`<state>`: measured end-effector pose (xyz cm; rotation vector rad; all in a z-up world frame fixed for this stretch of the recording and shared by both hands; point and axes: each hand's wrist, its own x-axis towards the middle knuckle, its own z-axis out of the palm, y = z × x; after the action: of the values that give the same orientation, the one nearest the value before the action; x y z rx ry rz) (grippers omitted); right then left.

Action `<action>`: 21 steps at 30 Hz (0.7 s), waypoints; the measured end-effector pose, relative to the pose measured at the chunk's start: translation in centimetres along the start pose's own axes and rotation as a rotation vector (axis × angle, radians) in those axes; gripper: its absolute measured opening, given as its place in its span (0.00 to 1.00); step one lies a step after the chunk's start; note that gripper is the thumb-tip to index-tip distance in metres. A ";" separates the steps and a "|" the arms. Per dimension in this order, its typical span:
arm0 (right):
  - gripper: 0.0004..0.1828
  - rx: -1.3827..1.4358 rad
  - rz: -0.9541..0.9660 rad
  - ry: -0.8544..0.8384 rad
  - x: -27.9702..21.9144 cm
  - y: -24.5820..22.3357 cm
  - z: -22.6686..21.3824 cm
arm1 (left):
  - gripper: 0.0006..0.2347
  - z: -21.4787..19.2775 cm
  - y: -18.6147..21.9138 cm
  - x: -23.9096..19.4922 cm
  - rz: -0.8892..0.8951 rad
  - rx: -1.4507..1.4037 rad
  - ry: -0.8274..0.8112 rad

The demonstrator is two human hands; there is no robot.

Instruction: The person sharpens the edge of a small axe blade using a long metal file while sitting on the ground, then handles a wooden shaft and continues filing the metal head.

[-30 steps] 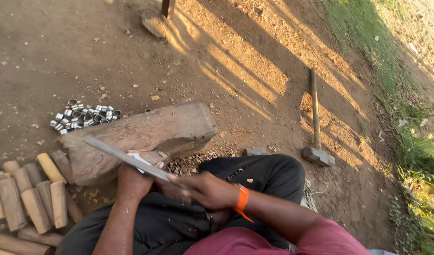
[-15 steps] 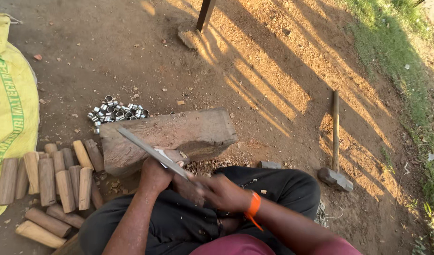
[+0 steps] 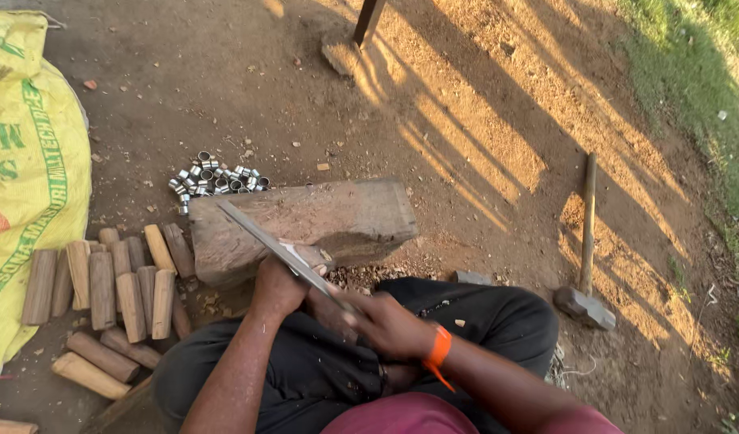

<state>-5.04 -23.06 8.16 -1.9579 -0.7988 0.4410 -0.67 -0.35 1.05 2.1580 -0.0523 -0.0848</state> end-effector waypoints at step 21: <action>0.35 -0.032 0.089 -0.091 5.2 0.1 -0.7 | 0.12 0.7 -1.6 0.0 0.166 0.024 0.099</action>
<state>-0.78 -19.94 8.55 -2.0208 -0.7820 0.5768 -0.73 0.01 -0.68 2.1698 -0.1751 0.1190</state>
